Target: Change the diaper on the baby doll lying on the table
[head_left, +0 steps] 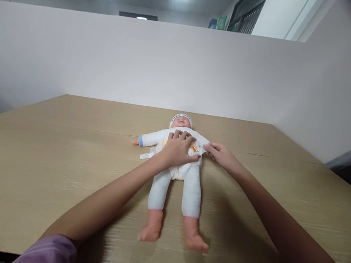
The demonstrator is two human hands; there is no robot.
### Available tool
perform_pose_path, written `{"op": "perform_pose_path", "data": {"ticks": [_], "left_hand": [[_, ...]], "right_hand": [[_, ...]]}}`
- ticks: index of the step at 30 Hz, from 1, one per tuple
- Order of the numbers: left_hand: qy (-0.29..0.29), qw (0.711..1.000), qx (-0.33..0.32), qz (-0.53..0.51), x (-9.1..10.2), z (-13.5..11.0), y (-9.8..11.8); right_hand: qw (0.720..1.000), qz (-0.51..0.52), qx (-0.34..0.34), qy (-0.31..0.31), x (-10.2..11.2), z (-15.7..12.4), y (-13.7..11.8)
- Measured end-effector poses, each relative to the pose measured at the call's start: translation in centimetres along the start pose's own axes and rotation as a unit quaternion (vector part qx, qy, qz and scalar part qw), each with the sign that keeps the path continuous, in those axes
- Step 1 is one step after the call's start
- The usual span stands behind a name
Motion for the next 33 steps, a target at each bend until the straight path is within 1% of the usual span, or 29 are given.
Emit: {"op": "perform_pose_path", "data": {"ticks": [3, 5, 6, 8, 10, 12, 13, 15, 17, 18, 19, 22, 24, 26, 28, 30, 31, 33], "left_hand": [[0.004, 1.0, 0.006, -0.02, 0.0, 0.0, 0.0], [0.007, 1.0, 0.011, -0.029, -0.1, -0.1, -0.1], [0.004, 0.999, 0.013, -0.033, 0.0, -0.1, -0.2], [-0.013, 0.998, 0.018, -0.055, 0.1, 0.0, -0.5], [-0.041, 0.994, 0.02, -0.099, 0.4, 0.0, -0.8], [-0.064, 0.985, 0.02, -0.158, 0.9, 0.0, -1.3], [-0.066, 0.978, 0.015, -0.196, 1.2, -0.1, -1.5], [-0.039, 0.958, 0.0, -0.285, 1.8, -0.5, -2.0], [0.016, 0.933, -0.007, -0.359, 2.4, -1.4, -2.7], [0.042, 0.925, 0.0, -0.377, 2.5, -2.1, -3.2], [0.064, 0.923, 0.014, -0.379, 2.6, -3.0, -3.9], [0.096, 0.94, 0.06, -0.321, 2.5, -6.1, -6.1], [0.106, 0.958, 0.081, -0.254, 2.5, -8.1, -7.6], [0.105, 0.973, 0.103, -0.175, 2.5, -9.6, -8.9], [0.086, 0.984, 0.123, -0.096, 2.4, -10.5, -10.0], [0.053, 0.989, 0.134, -0.039, 2.0, -10.8, -10.7], [0.036, 0.99, 0.134, -0.021, 1.7, -10.9, -10.9], [0.016, 0.99, 0.138, -0.006, 1.4, -10.8, -11.5]], "right_hand": [[0.999, -0.024, -0.004, -0.025, -2.3, 1.7, -1.3], [0.999, -0.028, 0.004, -0.025, -3.5, 2.0, -1.6], [0.999, -0.025, 0.018, -0.019, -3.9, 1.9, -1.6], [0.998, -0.015, 0.067, 0.009, -4.3, 0.8, -1.6], [0.988, -0.027, 0.141, 0.049, -4.2, -1.1, -1.6], [0.968, -0.074, 0.228, 0.076, -4.1, -3.0, -1.6], [0.955, -0.103, 0.266, 0.075, -4.1, -3.9, -1.6], [0.934, -0.152, 0.319, 0.05, -4.3, -5.0, -1.3], [0.924, -0.176, 0.338, 0.021, -4.4, -5.3, -1.0], [0.923, -0.18, 0.341, 0.011, -4.4, -5.3, -0.8], [0.922, -0.181, 0.343, 0.004, -4.4, -5.2, -0.7], [0.923, -0.18, 0.341, -0.009, -4.4, -5.0, -0.6], [0.923, -0.179, 0.34, -0.007, -4.3, -5.1, -0.7], [0.923, -0.179, 0.34, 0.01, -4.2, -5.2, -1.2], [0.923, -0.18, 0.338, 0.048, -4.3, -5.2, -2.3], [0.92, -0.186, 0.33, 0.097, -4.6, -5.1, -4.1], [0.918, -0.194, 0.327, 0.116, -5.0, -4.9, -5.1], [0.911, -0.218, 0.322, 0.135, -6.2, -4.3, -7.4]]}}
Point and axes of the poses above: each hand's wrist, its own z-axis towards the middle knuckle, its own x-axis out of the back of the hand, y = z × x, the point moved 4 cm from there along z, towards the middle knuckle, and after that the axes turned 3 degrees about -x, right-handed, at the moved point
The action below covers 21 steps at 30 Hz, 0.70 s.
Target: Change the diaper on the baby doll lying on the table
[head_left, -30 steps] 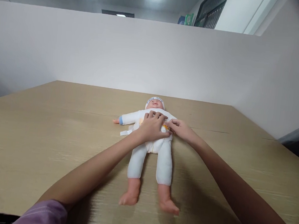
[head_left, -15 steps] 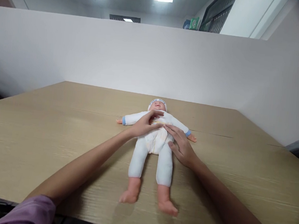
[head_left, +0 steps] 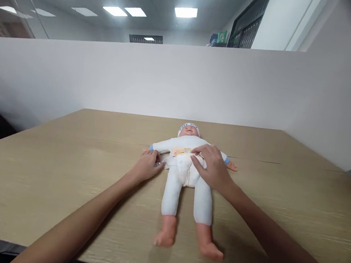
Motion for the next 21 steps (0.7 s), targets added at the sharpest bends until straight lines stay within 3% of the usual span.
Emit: {"op": "perform_pose_path", "data": {"ticks": [4, 7, 10, 16, 21], "left_hand": [[-0.001, 0.994, 0.058, -0.09, -0.1, 0.3, -1.5], [-0.005, 0.982, 0.094, -0.165, 0.1, 0.5, -2.3], [0.011, 0.967, 0.106, -0.232, 0.4, 0.9, -2.4], [0.05, 0.931, 0.092, -0.35, 1.1, 1.9, 0.2], [0.039, 0.917, 0.058, -0.393, 0.8, 3.7, 3.5]], "right_hand": [[0.997, -0.053, -0.029, -0.057, -2.6, 3.4, -2.0], [0.983, -0.083, -0.082, -0.143, -5.0, 4.9, -1.4], [0.97, -0.097, -0.121, -0.185, -6.3, 5.5, -0.3], [0.97, -0.098, -0.124, -0.184, -6.4, 5.5, -0.2], [0.972, -0.068, -0.114, -0.195, -5.5, 5.6, -0.3]]}}
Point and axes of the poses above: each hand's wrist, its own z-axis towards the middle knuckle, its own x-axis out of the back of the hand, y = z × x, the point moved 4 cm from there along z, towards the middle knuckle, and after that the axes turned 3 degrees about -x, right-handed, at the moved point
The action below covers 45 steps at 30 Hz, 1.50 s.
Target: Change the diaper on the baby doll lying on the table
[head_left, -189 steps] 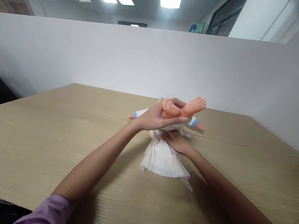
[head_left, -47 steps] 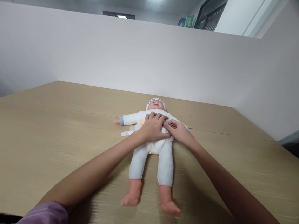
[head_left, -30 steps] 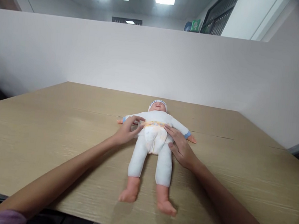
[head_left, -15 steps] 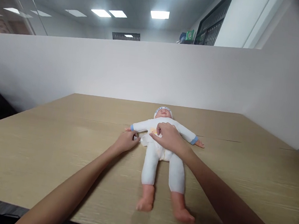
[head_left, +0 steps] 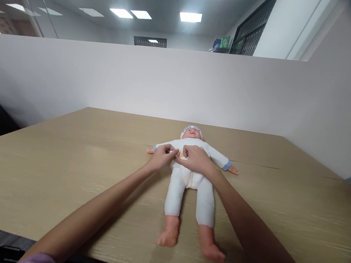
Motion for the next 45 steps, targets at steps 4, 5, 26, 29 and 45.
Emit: {"op": "perform_pose_path", "data": {"ticks": [4, 5, 26, 29, 45], "left_hand": [[-0.026, 0.999, -0.012, -0.042, -1.9, 1.0, 0.6], [-0.031, 0.998, -0.017, -0.054, -2.2, 1.1, 0.5], [0.097, 0.995, -0.035, -0.014, -1.4, -0.3, -2.1], [0.144, 0.988, -0.057, 0.018, -0.7, -1.9, 0.9], [-0.122, 0.94, -0.103, 0.303, -3.6, -10.0, 4.4]], "right_hand": [[0.998, 0.048, 0.018, -0.037, 0.7, -0.3, 0.4], [0.997, 0.056, 0.018, -0.042, 0.8, -0.3, 0.5], [0.982, 0.145, 0.01, 0.12, 1.2, 0.2, 2.3], [0.967, 0.192, 0.048, 0.159, 3.1, -1.9, 1.0], [0.991, 0.118, -0.065, 0.007, 0.5, -13.9, 1.9]]}}
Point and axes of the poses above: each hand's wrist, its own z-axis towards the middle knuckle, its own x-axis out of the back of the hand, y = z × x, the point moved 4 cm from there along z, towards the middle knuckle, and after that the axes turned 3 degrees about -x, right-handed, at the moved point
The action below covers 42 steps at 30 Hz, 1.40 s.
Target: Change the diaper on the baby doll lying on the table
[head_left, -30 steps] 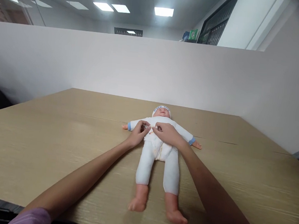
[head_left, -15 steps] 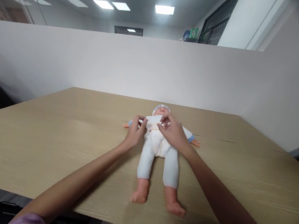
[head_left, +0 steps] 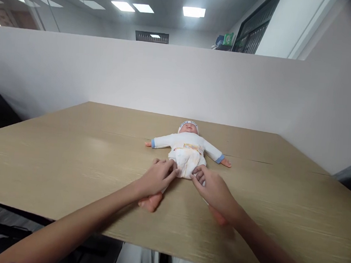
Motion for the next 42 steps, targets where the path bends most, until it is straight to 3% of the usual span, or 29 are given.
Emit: {"op": "perform_pose_path", "data": {"ticks": [9, 17, 29, 36, 42], "left_hand": [[0.031, 0.999, 0.006, -0.038, -1.2, 1.6, -0.9], [0.09, 0.99, -0.033, -0.107, -0.7, 1.1, -0.9], [0.068, 0.991, -0.058, -0.1, -0.5, 1.1, -0.4], [0.066, 0.992, -0.003, -0.11, -1.0, 1.2, -1.3], [0.074, 0.961, 0.049, -0.263, -1.4, 1.5, -2.2]], "right_hand": [[0.991, -0.114, 0.04, 0.055, -1.8, -0.5, 0.0], [0.994, -0.078, 0.05, 0.064, -2.1, -1.2, -0.2], [0.995, -0.052, 0.058, 0.063, -2.6, -1.6, -0.2], [0.997, -0.046, 0.023, 0.055, -2.3, -1.1, -0.3], [0.991, 0.095, -0.05, 0.083, -1.6, 0.1, 1.6]]}}
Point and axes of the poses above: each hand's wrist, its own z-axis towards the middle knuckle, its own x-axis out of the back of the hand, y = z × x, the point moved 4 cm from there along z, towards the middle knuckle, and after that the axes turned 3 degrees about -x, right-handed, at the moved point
